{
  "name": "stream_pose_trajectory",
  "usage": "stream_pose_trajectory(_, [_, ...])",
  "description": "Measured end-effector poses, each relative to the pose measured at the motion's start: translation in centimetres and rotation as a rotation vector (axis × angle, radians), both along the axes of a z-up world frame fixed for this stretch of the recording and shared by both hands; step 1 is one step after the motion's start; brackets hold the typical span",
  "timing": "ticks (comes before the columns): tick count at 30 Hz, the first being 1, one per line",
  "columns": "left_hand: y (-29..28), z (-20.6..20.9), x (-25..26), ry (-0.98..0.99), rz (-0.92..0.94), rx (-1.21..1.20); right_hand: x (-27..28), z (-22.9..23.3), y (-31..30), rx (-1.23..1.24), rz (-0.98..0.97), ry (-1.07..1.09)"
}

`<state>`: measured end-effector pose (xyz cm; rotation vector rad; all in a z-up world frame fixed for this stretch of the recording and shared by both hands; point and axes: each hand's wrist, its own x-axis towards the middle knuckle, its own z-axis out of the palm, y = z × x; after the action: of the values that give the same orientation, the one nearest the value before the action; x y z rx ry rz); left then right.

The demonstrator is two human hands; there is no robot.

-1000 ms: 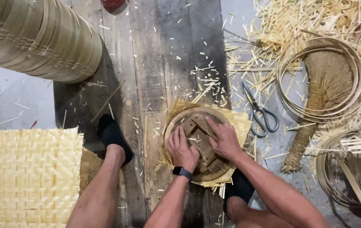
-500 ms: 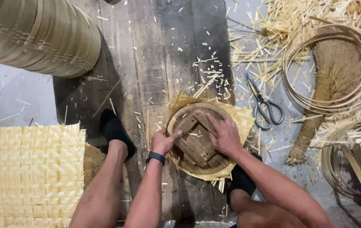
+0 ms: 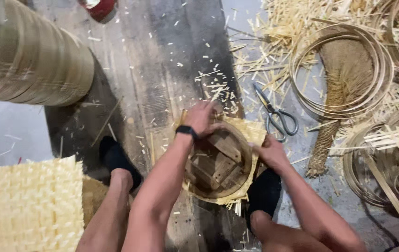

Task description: The person places a woven bamboo mat on a wooden stump and positions a circular bamboo frame on top. They flip the assembly and use shears to trim the excess mat material around the circular frame. The finished circular woven piece is then stacked with others.

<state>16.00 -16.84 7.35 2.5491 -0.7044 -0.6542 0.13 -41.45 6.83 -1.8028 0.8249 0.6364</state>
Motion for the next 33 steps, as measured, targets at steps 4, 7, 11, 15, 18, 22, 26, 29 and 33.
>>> stream_pose_trajectory(4, [-4.4, -0.4, 2.3, 0.385, -0.096, 0.315, -0.5, -2.5, 0.8, 0.15, -0.046, -0.122])
stream_pose_trajectory(7, [-4.4, -0.7, 3.4, 0.507, -0.131, 0.321, -0.3, -2.9, 0.2, 0.279, -0.1, -0.1])
stream_pose_trajectory(11, [-4.0, -1.1, 2.9, 0.527, -0.068, 0.226, 0.4, -2.6, 0.4, 0.298, -0.035, -0.148])
stream_pose_trajectory(15, [-4.0, 0.1, 1.2, 0.409, -0.076, 0.287, -0.6, -2.4, 1.2, 0.207, 0.06, -0.284])
stream_pose_trajectory(18, [-3.7, 1.0, 0.6, 0.358, -0.055, 0.201, -1.1, -2.1, 2.0, -0.053, 0.039, -0.186])
stream_pose_trajectory(22, [-4.1, 0.2, -0.2, 0.291, -0.06, 0.247, -0.7, -3.2, 2.8, -0.339, 0.172, 0.129])
stream_pose_trajectory(26, [-4.2, -1.2, -0.2, 0.349, -0.003, 0.284, -0.3, -4.2, 2.9, -0.408, 0.246, 0.023])
stream_pose_trajectory(29, [-4.1, -2.7, -1.2, 0.151, -0.102, 0.218, -0.3, -2.5, 3.4, -0.364, 0.324, 0.048])
stream_pose_trajectory(33, [-3.3, -4.4, -7.1, -0.284, 0.173, 0.058, 0.0, 1.4, 1.1, -0.239, 0.075, -0.085])
